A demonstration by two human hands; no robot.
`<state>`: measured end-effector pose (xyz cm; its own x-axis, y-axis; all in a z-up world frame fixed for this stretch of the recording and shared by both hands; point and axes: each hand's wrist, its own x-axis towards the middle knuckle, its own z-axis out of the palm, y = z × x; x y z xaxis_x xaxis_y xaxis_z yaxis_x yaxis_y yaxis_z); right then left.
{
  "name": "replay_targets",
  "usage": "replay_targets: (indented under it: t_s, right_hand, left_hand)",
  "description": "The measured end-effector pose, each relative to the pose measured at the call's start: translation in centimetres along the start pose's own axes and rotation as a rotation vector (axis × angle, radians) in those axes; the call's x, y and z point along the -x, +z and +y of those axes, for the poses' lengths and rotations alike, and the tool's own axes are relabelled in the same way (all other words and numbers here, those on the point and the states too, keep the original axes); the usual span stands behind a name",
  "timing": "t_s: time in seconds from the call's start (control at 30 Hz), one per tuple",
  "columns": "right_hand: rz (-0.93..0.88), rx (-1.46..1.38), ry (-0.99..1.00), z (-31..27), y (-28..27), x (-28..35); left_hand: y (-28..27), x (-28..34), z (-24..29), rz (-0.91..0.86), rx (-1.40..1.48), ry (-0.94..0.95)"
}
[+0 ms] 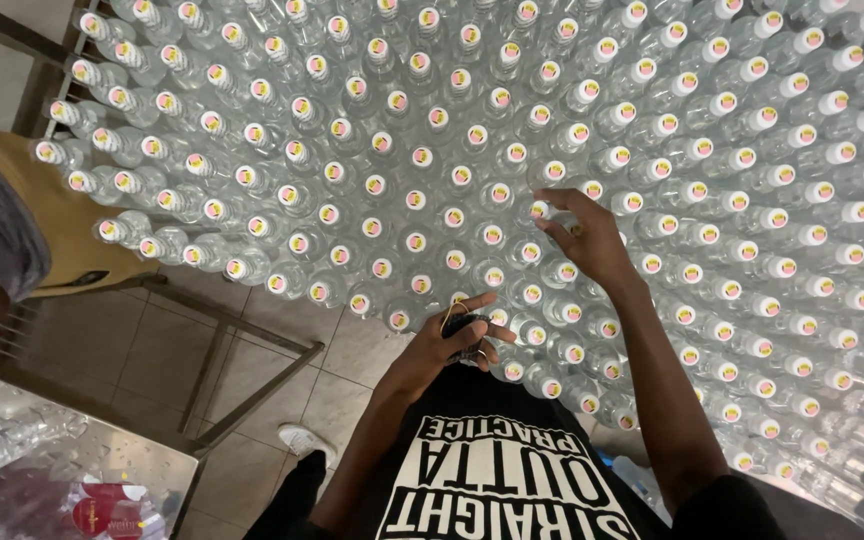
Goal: Inspecting water bottle caps by touching them one by one in a large grid
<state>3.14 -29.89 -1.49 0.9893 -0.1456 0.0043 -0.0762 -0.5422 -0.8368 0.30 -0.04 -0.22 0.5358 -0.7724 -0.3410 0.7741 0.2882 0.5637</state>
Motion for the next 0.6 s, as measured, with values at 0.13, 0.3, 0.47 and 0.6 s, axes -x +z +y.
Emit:
replay_targets:
  t_s: [0.13,0.3,0.47,0.6]
  right_hand:
    - [-0.012,0.185,-0.194,2.0,0.4,-0.2]
    - [-0.048,0.282,-0.29,1.8,0.2,-0.2]
    - [-0.116,0.321,-0.221,2.2,-0.2,-0.5]
    - [-0.174,0.31,-0.161,1.4,-0.4,-0.9]
  left_hand:
    - [0.2,0.0,0.2,-0.001,-0.01,-0.002]
    - [0.1,0.5,0.3,0.021,0.005,-0.006]
    - [-0.1,0.8,0.5,0.03,0.008,0.0]
    - [-0.1,0.8,0.8,0.033,-0.01,-0.009]
